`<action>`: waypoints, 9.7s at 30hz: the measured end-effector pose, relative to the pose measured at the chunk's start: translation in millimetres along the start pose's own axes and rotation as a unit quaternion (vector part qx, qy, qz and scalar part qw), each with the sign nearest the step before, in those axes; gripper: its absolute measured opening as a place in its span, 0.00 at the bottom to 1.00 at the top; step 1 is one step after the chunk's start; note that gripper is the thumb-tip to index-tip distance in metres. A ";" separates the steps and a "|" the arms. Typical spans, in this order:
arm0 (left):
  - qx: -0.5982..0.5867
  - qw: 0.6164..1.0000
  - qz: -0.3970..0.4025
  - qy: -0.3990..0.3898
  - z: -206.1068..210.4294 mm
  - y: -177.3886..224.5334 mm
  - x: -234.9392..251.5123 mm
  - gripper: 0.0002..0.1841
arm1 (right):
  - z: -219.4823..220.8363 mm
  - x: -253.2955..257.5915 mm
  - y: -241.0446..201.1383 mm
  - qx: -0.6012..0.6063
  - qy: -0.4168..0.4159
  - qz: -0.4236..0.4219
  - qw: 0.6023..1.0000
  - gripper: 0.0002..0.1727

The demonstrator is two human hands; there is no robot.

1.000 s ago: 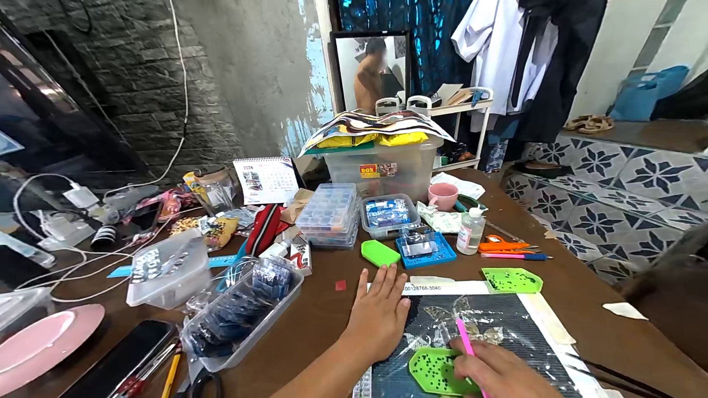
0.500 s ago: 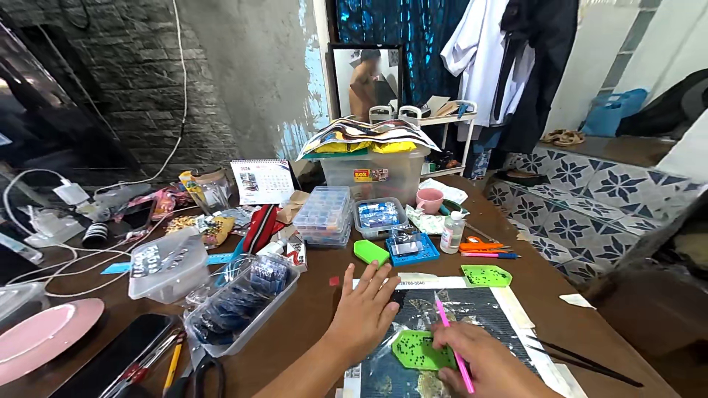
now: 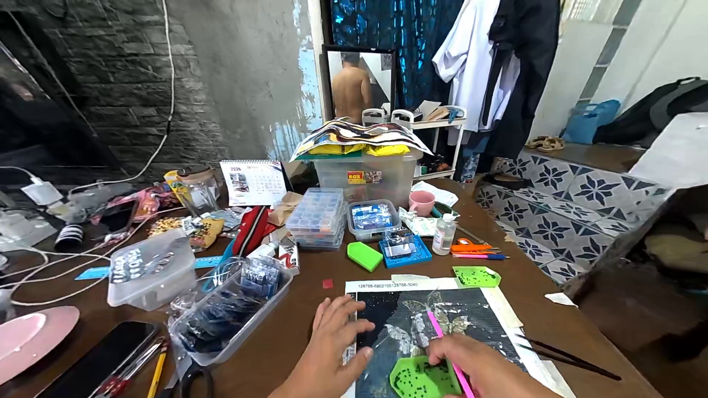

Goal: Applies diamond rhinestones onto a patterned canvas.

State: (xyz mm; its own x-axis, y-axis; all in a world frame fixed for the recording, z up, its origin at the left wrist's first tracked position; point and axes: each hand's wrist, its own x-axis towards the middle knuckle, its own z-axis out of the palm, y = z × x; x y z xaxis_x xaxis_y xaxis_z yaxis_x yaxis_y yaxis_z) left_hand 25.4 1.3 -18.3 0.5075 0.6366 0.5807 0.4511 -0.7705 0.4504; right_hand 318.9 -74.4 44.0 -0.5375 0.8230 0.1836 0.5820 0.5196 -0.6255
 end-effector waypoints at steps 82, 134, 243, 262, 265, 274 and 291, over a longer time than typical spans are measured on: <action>-0.092 0.972 -0.053 -0.211 -25.2 -20.0 9.3 0.32 | 8.9 22.2 16.0 -0.076 0.013 -0.029 0.997 0.20; -0.066 0.980 -0.015 -0.187 -14.4 10.6 9.1 0.29 | 50.3 76.2 31.4 0.164 0.146 -0.231 0.948 0.21; 0.014 0.987 -0.053 -0.153 -12.1 6.6 9.1 0.18 | 52.0 87.4 34.0 0.091 0.203 -0.109 0.969 0.19; 0.126 0.979 -0.010 -0.159 -12.4 11.4 10.2 0.26 | 44.2 79.2 37.4 0.265 0.190 -0.116 0.938 0.18; 0.162 0.976 0.000 -0.148 -12.1 15.9 10.9 0.27 | 45.0 79.6 39.2 0.238 0.167 -0.160 0.943 0.20; 0.145 0.976 -0.024 -0.159 -10.6 12.4 9.0 0.29 | 45.9 81.4 39.9 0.199 0.162 -0.203 0.945 0.20; 0.074 0.988 -0.040 -0.128 -11.6 1.2 7.9 0.20 | 45.7 81.5 40.0 0.186 0.149 -0.216 0.947 0.20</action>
State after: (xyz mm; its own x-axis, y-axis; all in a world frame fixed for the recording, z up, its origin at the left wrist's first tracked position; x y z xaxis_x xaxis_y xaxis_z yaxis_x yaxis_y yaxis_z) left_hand 21.5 5.0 -5.3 0.6265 0.6969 0.3490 0.5899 -0.7166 0.3722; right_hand 270.5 3.0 -0.7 -0.4485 0.6097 0.6535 0.0634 0.7510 -0.6572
